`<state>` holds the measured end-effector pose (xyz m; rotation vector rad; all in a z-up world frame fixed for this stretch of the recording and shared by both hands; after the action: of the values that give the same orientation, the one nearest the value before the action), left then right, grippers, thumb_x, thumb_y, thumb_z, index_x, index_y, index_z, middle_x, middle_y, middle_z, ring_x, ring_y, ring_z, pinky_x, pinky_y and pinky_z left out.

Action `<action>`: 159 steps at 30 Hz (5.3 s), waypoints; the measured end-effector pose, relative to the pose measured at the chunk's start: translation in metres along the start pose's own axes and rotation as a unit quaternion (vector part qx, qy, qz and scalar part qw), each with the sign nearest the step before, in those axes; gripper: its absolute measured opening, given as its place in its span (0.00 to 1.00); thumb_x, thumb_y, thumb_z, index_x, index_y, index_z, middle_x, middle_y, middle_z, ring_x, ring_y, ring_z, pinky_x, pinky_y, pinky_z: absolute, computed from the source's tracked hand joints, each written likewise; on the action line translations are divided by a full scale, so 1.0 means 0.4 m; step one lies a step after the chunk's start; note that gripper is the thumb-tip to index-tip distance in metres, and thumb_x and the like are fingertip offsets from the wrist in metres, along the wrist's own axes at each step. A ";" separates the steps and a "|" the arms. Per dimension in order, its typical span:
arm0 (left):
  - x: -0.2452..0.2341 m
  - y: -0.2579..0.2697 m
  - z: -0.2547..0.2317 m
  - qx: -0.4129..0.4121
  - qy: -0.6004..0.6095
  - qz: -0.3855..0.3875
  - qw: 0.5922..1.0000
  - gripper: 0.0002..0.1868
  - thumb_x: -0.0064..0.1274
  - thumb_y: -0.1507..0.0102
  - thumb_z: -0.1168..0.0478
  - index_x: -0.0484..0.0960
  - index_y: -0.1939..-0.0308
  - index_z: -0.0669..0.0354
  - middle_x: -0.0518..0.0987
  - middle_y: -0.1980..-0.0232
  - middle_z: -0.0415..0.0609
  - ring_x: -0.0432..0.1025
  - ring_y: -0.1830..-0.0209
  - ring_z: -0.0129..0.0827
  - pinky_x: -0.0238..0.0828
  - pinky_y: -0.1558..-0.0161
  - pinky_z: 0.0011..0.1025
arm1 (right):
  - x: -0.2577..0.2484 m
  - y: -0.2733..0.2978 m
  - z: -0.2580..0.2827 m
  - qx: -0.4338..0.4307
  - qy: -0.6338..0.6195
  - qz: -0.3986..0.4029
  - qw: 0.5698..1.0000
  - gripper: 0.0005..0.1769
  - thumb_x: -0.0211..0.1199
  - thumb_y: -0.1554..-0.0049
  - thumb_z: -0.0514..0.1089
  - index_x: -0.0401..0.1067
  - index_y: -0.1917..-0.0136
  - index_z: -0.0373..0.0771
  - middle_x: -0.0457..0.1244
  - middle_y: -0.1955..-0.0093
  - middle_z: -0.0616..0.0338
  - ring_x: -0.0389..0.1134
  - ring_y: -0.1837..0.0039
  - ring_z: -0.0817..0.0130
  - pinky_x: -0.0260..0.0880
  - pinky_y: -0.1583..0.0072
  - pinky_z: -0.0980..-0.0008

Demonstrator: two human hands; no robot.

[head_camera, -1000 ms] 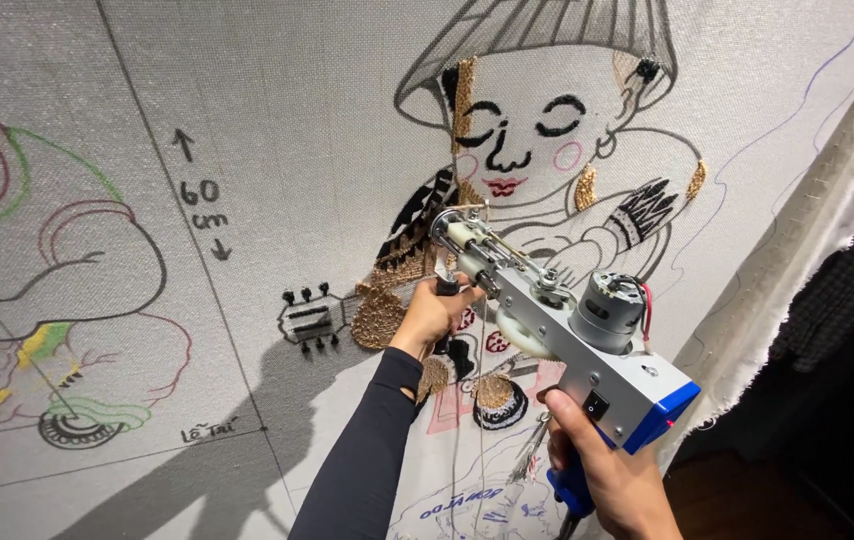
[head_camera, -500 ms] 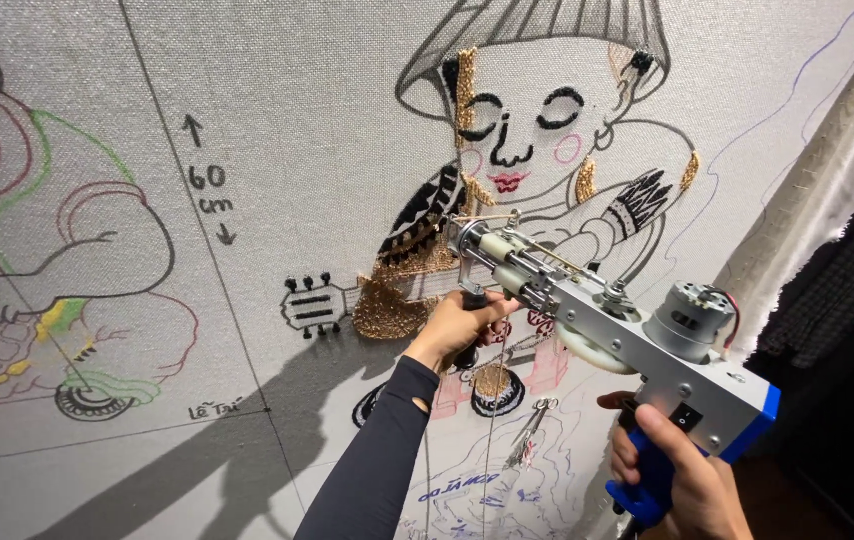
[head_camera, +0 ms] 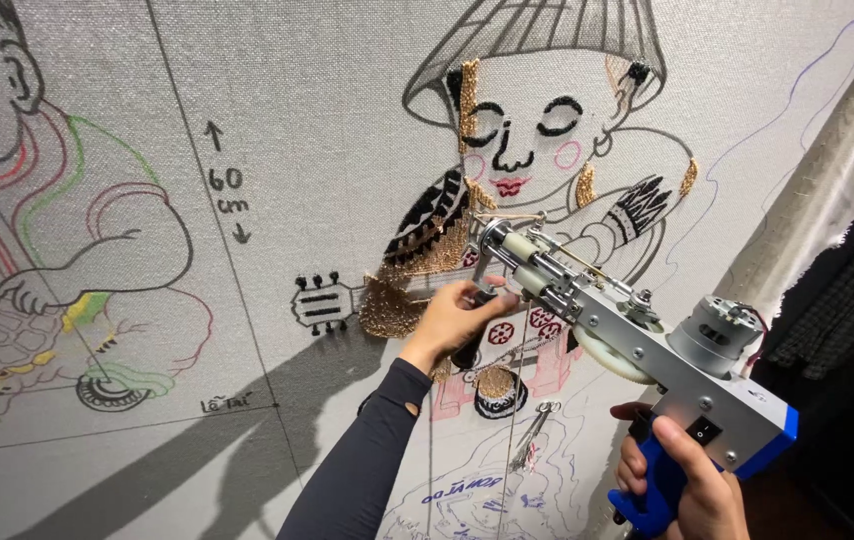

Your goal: The person uses a tufting gun to create a rug featuring a graphic design of a character playing a guitar.

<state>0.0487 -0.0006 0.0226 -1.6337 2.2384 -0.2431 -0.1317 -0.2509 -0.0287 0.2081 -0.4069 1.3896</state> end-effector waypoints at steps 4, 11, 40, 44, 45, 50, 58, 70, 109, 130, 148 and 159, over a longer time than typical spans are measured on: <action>-0.104 -0.018 -0.065 0.137 -0.011 -0.137 0.981 0.20 0.64 0.40 0.49 0.83 0.51 0.55 0.81 0.64 0.39 0.76 0.67 0.21 0.75 0.63 0.23 | -0.035 -0.011 -0.011 0.012 0.003 -0.032 0.999 0.34 0.59 0.45 0.53 0.68 0.40 0.17 0.55 0.71 0.52 0.55 0.69 0.66 0.57 0.63 0.63; -0.181 -0.037 -0.106 0.208 -0.275 -0.403 0.848 0.14 0.64 0.39 0.54 0.83 0.57 0.58 0.81 0.62 0.46 0.77 0.66 0.33 0.75 0.62 0.31 | -0.067 -0.020 -0.035 0.031 -0.020 -0.036 0.999 0.33 0.59 0.44 0.53 0.68 0.39 0.18 0.54 0.70 0.51 0.55 0.69 0.64 0.56 0.62 0.62; -0.178 -0.059 -0.123 0.187 -0.310 -0.433 0.825 0.07 0.59 0.38 0.57 0.85 0.62 0.55 0.84 0.63 0.43 0.79 0.65 0.35 0.74 0.62 0.33 | -0.082 -0.041 -0.084 0.056 -0.041 0.004 0.998 0.32 0.57 0.44 0.51 0.66 0.40 0.17 0.55 0.69 0.49 0.56 0.69 0.62 0.57 0.62 0.60; -0.177 -0.066 -0.124 0.165 -0.304 -0.464 0.816 0.07 0.59 0.39 0.55 0.85 0.64 0.52 0.84 0.65 0.41 0.79 0.66 0.36 0.73 0.63 0.35 | -0.101 -0.046 -0.097 0.059 -0.038 -0.006 0.998 0.33 0.57 0.44 0.52 0.66 0.39 0.18 0.55 0.69 0.49 0.55 0.69 0.62 0.57 0.62 0.60; -0.178 -0.068 -0.124 0.151 -0.298 -0.477 0.813 0.07 0.59 0.40 0.54 0.85 0.65 0.51 0.84 0.65 0.40 0.79 0.66 0.37 0.72 0.64 0.35 | -0.105 -0.050 -0.102 0.062 -0.043 0.002 0.997 0.33 0.57 0.44 0.52 0.66 0.39 0.18 0.55 0.69 0.49 0.55 0.69 0.62 0.57 0.62 0.60; -0.175 -0.084 -0.113 0.141 -0.313 -0.508 0.790 0.06 0.59 0.41 0.55 0.83 0.69 0.50 0.82 0.67 0.38 0.78 0.67 0.38 0.70 0.66 0.38 | -0.104 -0.048 -0.102 0.069 -0.042 0.006 0.997 0.33 0.57 0.44 0.53 0.66 0.38 0.19 0.55 0.69 0.49 0.56 0.69 0.62 0.57 0.62 0.60; -0.170 -0.068 -0.110 0.161 -0.331 -0.516 0.774 0.07 0.59 0.42 0.57 0.78 0.72 0.50 0.78 0.71 0.37 0.75 0.68 0.34 0.68 0.68 0.36 | -0.090 -0.037 -0.084 0.095 -0.006 -0.057 0.994 0.33 0.56 0.45 0.52 0.68 0.40 0.19 0.55 0.70 0.49 0.55 0.69 0.63 0.57 0.62 0.59; -0.175 -0.009 -0.117 0.237 -0.223 -0.448 0.832 0.04 0.62 0.44 0.61 0.82 0.69 0.54 0.80 0.69 0.39 0.75 0.69 0.28 0.71 0.65 0.29 | -0.077 -0.041 -0.066 0.059 -0.006 -0.023 0.998 0.32 0.56 0.44 0.52 0.68 0.41 0.18 0.55 0.70 0.49 0.55 0.70 0.63 0.58 0.62 0.59; -0.076 -0.023 0.045 0.145 -0.123 -0.119 0.974 0.16 0.58 0.35 0.50 0.84 0.52 0.58 0.82 0.62 0.41 0.74 0.66 0.22 0.73 0.61 0.25 | -0.053 -0.021 -0.053 0.058 -0.038 0.005 0.998 0.33 0.58 0.45 0.53 0.68 0.42 0.18 0.55 0.70 0.50 0.56 0.70 0.65 0.55 0.65 0.65; 0.037 -0.089 0.198 0.005 0.160 -0.067 0.985 0.13 0.65 0.39 0.61 0.82 0.60 0.69 0.76 0.75 0.38 0.64 0.82 0.18 0.60 0.78 0.22 | 0.060 -0.026 -0.006 0.045 0.001 -0.001 0.999 0.28 0.58 0.42 0.51 0.71 0.43 0.20 0.57 0.71 0.53 0.57 0.70 0.68 0.59 0.64 0.65; 0.013 -0.138 0.224 -0.014 0.184 -0.076 0.980 0.14 0.68 0.43 0.59 0.80 0.62 0.62 0.73 0.80 0.38 0.61 0.87 0.20 0.55 0.82 0.23 | 0.143 -0.031 0.027 0.024 0.032 -0.020 0.999 0.21 0.62 0.43 0.50 0.70 0.50 0.27 0.58 0.71 0.53 0.58 0.71 0.67 0.58 0.67 0.68; -0.066 -0.226 0.320 -0.022 0.174 -0.099 0.979 0.12 0.63 0.39 0.62 0.78 0.60 0.67 0.75 0.77 0.41 0.65 0.85 0.22 0.61 0.83 0.25 | 0.223 -0.058 0.005 -0.065 0.215 -0.049 0.973 0.12 0.71 0.49 0.45 0.73 0.60 0.34 0.61 0.74 0.58 0.61 0.73 0.69 0.61 0.69 0.68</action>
<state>0.1849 0.0047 -0.0595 -1.9700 2.3366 -0.5750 -0.0981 -0.1748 0.0107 -0.1793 -0.1232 1.2642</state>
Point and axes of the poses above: each hand's wrist, its own y-axis away from the middle knuckle, its own x-axis out of the palm, z = x × y, the point moved 6 cm from there along -y, towards the middle knuckle
